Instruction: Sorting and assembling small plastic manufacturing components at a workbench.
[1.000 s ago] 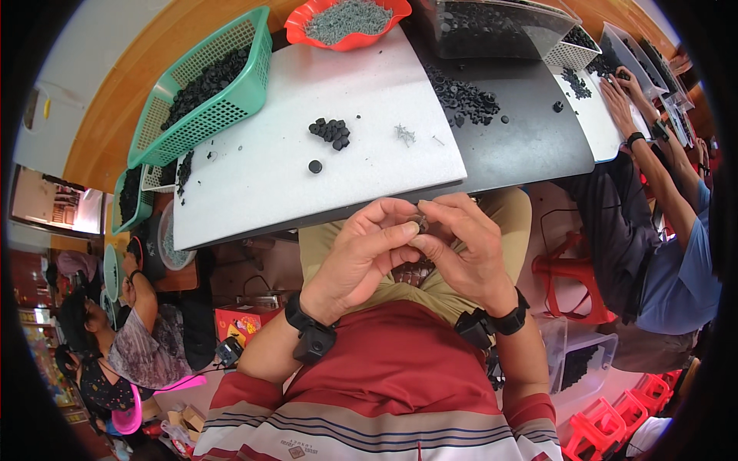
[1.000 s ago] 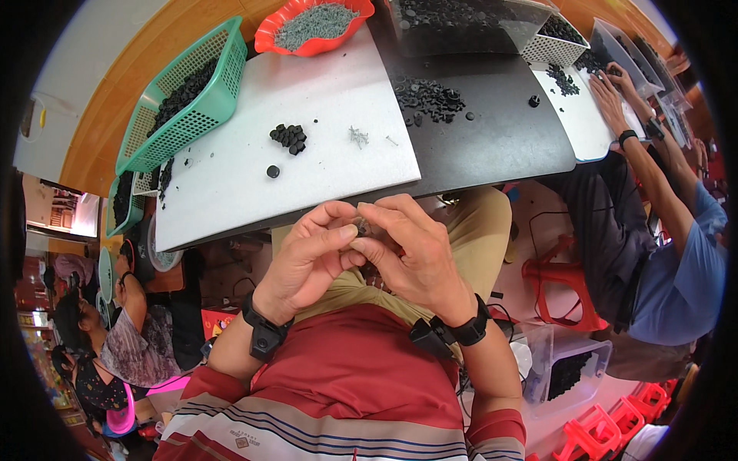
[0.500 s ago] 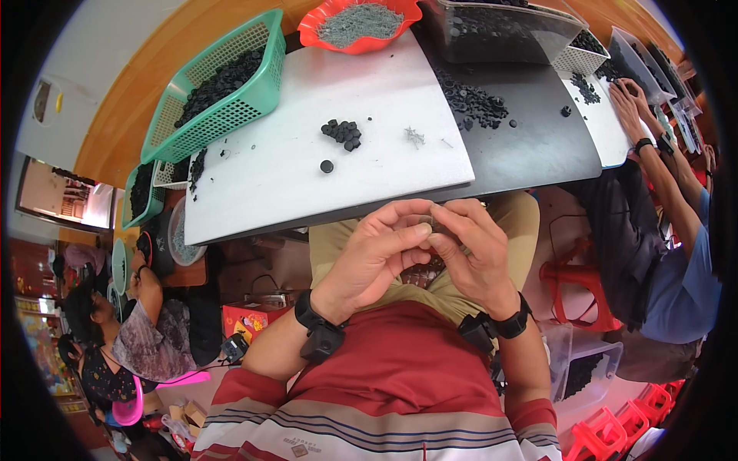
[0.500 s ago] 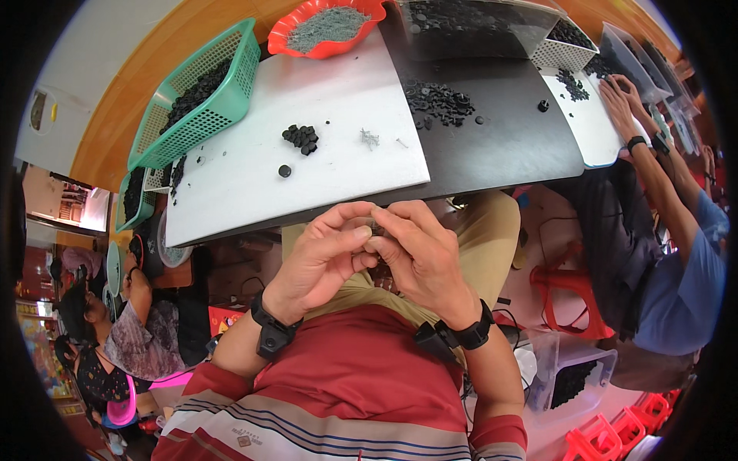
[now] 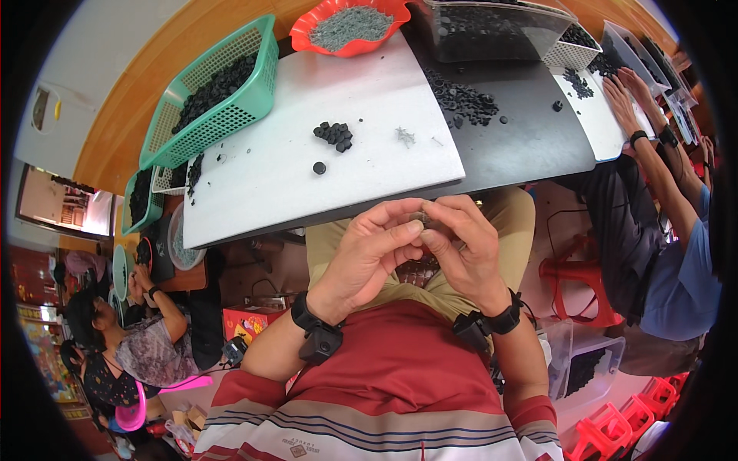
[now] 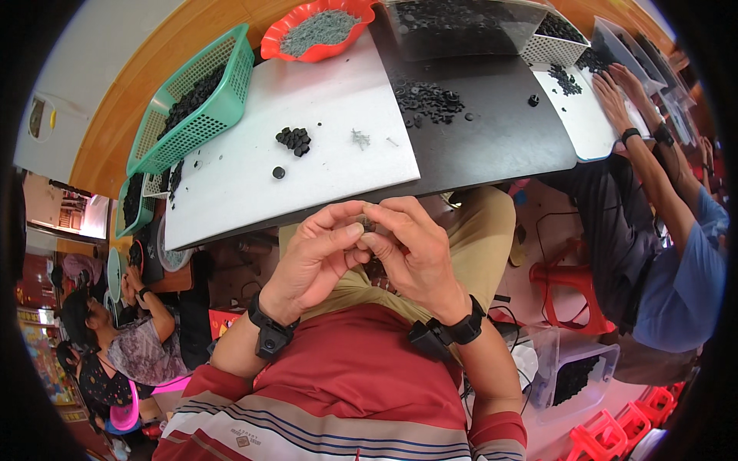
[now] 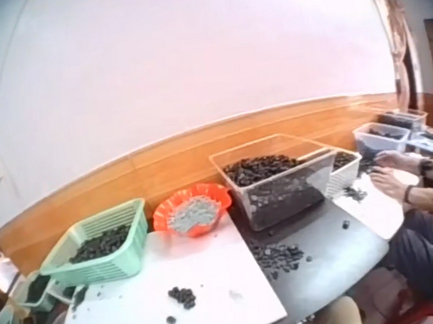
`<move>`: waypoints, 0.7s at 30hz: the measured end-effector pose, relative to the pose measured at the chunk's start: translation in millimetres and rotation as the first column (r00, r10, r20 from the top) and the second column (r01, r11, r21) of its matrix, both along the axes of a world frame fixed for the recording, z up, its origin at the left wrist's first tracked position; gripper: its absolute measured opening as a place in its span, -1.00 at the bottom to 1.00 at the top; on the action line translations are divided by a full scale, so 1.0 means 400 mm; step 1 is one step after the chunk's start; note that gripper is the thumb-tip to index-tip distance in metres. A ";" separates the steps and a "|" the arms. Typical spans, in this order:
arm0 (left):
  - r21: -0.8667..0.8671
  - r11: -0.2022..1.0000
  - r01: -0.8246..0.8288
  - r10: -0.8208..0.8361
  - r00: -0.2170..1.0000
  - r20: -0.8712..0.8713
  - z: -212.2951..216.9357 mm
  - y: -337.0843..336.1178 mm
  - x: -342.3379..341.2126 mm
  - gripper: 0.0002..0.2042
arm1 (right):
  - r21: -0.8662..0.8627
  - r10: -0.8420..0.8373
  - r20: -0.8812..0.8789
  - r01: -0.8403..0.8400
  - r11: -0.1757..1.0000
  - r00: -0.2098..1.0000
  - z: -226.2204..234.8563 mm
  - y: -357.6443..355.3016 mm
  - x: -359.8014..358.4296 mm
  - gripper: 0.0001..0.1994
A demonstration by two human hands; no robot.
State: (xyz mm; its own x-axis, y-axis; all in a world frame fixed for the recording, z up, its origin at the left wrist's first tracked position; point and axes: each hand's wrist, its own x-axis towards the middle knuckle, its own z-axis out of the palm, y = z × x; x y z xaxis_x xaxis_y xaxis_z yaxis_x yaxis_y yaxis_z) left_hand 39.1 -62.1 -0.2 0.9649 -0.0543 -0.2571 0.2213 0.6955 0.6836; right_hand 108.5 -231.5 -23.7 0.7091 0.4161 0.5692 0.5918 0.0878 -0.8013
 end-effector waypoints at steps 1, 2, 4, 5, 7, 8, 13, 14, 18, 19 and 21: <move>-0.007 1.000 0.002 -0.002 1.000 0.003 -0.005 0.001 -0.001 -0.72 | 0.001 0.000 0.000 0.000 1.000 1.000 0.002 -0.001 -0.002 -0.67; -0.014 1.000 0.004 -0.004 1.000 0.006 -0.007 0.001 -0.003 -0.73 | 0.019 0.014 -0.033 -0.013 1.000 0.999 0.004 -0.002 -0.004 -0.68; -0.010 1.000 0.007 -0.007 1.000 -0.001 -0.005 0.000 -0.003 -0.74 | 0.037 0.026 -0.066 -0.024 0.999 0.998 0.002 -0.003 -0.004 -0.70; -0.006 1.000 0.008 -0.008 1.000 -0.007 -0.005 0.000 -0.004 -0.75 | 0.051 0.028 -0.057 -0.025 0.998 0.998 -0.004 -0.003 -0.003 -0.71; -0.003 1.000 0.014 -0.014 1.000 -0.003 -0.003 0.001 -0.002 -0.76 | 0.065 0.029 -0.048 -0.026 0.998 0.998 -0.009 -0.005 0.001 -0.72; 0.000 1.000 0.019 -0.019 1.000 0.001 -0.004 0.001 -0.001 -0.77 | 0.058 0.025 -0.030 -0.023 0.998 0.999 -0.011 -0.006 0.003 -0.73; 0.005 1.000 0.006 -0.006 1.000 -0.009 0.002 -0.007 0.002 -0.79 | 0.074 0.027 -0.042 -0.024 0.997 0.999 -0.004 -0.010 0.001 -0.75; 0.002 1.000 0.007 -0.007 1.000 -0.006 0.001 -0.007 0.003 -0.80 | 0.082 0.026 -0.050 -0.021 0.996 0.998 -0.004 -0.009 0.001 -0.75; 0.018 1.000 -0.001 0.001 1.000 -0.012 -0.003 -0.012 0.007 -0.80 | 0.080 0.006 -0.039 -0.003 0.997 0.999 -0.011 -0.010 0.004 -0.75; 0.023 1.000 -0.008 0.008 1.000 -0.008 0.000 -0.015 0.007 -0.81 | 0.080 0.005 -0.040 -0.002 0.997 0.999 -0.011 -0.010 0.004 -0.75; 0.028 1.000 -0.015 0.015 1.000 -0.005 0.000 -0.020 0.008 -0.81 | 0.088 0.000 -0.080 0.007 0.996 0.997 -0.011 -0.009 -0.001 -0.74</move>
